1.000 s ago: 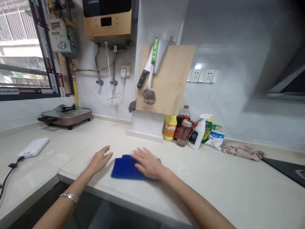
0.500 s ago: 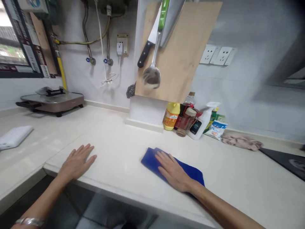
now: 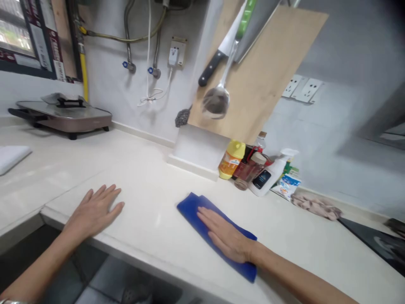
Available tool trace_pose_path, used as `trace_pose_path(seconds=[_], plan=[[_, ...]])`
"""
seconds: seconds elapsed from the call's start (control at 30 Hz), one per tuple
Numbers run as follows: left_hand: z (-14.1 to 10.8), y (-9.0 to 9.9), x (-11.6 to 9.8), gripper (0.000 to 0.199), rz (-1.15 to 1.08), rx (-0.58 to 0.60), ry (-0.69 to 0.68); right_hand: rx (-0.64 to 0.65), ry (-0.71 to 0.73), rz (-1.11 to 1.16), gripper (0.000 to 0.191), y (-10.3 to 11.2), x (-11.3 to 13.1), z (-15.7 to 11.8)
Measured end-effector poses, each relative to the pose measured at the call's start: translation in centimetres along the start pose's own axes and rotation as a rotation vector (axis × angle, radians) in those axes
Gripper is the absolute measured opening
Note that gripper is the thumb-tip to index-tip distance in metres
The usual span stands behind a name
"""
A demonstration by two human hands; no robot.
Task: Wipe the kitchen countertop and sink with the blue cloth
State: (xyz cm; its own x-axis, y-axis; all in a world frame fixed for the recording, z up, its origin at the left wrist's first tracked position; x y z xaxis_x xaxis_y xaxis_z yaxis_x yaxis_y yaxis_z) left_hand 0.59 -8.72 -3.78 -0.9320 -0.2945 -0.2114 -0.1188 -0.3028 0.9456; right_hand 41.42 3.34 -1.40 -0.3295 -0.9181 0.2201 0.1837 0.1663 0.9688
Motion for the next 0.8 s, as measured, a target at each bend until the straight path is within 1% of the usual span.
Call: trace_pose_path(seconds=[0.07, 0.13, 0.2, 0.27, 0.3, 0.33, 0.43, 0.47, 0.53, 0.63, 0.73, 0.8], plan=[[-0.2, 0.1, -0.2, 0.069, -0.028, -0.083, -0.040, 0.012, 0.008, 0.001, 0.057, -0.6, 1.0, 3.4], [-0.6, 0.5, -0.4, 0.062, -0.080, -0.202, -0.080, 0.016, 0.028, 0.001, 0.057, -1.3, 2.2, 7.1], [-1.0, 1.0, -0.6, 0.052, -0.141, -0.310, -0.075, 0.014, 0.047, -0.003, 0.058, -2.2, 3.7, 11.0], [-1.5, 1.6, -0.7, 0.041, -0.217, -0.353, -0.035, 0.009, 0.054, -0.018, 0.059, -3.1, 5.3, 15.0], [-1.6, 1.8, -0.8, 0.037, -0.261, -0.332, -0.006, 0.005, 0.060, -0.026, 0.059, -3.5, 6.0, 17.0], [-1.8, 1.9, -0.8, 0.033, -0.305, -0.281, 0.021, 0.003, 0.068, -0.032, 0.059, -3.9, 6.7, 19.0], [-2.0, 2.0, -0.9, 0.026, -0.373, -0.074, 0.080, 0.006, 0.098, -0.039, 0.059, -5.0, 8.3, 25.4], [-2.0, 2.0, -0.9, 0.027, -0.368, -0.035, 0.090, 0.003, 0.095, -0.043, 0.059, -5.3, 8.5, 27.5], [-2.0, 2.0, -0.8, 0.030, -0.356, -0.028, 0.096, -0.005, 0.056, -0.056, 0.058, -5.9, 8.7, 31.5], [-2.0, 2.0, -0.6, 0.031, -0.360, -0.034, 0.100, -0.017, -0.068, -0.086, 0.059, -6.5, 8.1, 36.6], [-1.9, 2.0, -0.4, 0.032, -0.351, -0.010, 0.124, -0.038, -0.226, -0.122, 0.060, -6.6, 6.8, 39.8], [-1.9, 2.1, -0.3, 0.033, -0.339, -0.002, 0.149, -0.055, -0.304, -0.128, 0.059, -6.4, 5.6, 40.6]])
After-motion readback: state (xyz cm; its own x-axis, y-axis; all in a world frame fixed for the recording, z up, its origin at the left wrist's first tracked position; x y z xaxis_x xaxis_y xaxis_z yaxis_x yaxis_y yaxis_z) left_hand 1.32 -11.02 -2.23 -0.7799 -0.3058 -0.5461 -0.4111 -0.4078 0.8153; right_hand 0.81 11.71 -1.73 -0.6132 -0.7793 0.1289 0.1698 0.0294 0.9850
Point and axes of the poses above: each hand's wrist, its own z-axis towards the middle knuckle, its own y-axis out of the back of the hand, x = y × z, the point moved 2 cm from there along z, towards the middle knuckle, and after that the axes turned 3 degrees about -x, right-handed, at the moved point
